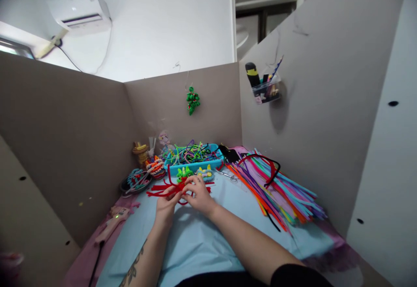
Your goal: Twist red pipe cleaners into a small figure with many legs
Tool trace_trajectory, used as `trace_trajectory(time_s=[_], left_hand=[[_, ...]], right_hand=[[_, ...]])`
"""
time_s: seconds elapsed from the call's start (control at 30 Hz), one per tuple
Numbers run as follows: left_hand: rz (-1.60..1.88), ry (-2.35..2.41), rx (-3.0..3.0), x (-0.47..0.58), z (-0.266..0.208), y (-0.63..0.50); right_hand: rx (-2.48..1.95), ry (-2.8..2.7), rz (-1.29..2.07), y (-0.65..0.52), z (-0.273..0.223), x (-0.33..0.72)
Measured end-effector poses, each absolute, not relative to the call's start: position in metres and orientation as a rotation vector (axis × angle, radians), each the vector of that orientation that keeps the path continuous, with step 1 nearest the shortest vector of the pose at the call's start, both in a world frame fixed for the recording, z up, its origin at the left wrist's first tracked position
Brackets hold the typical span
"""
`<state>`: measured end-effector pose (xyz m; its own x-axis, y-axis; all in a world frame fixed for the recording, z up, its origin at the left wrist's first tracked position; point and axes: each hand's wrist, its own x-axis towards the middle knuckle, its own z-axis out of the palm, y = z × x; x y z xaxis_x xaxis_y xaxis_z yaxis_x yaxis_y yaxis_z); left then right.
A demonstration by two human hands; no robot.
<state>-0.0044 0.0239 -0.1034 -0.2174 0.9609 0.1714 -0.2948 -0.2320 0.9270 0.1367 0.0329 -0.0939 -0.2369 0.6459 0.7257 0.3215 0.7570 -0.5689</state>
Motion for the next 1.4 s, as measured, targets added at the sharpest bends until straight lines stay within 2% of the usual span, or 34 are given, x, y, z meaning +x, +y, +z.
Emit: trace_trajectory(time_s=[0.33, 0.6, 1.03, 1.4], left_hand=[[1.661, 0.997, 1.144, 0.0, -0.105, 0.025], [1.617, 0.964, 1.12, -0.003, -0.103, 0.022], [1.524, 0.984, 1.261, -0.002, -0.105, 0.019], [1.518, 0.974, 1.206, 0.0, -0.103, 0.018]], right_hand=[[-0.82, -1.533, 0.622, 0.042, -0.087, 0.142], [-0.858, -1.75, 0.585, 0.044, -0.091, 0.143], [-0.929, -1.701, 0.736, 0.056, -0.097, 0.147], [-0.816, -1.654, 0.845, 0.054, -0.108, 0.138]])
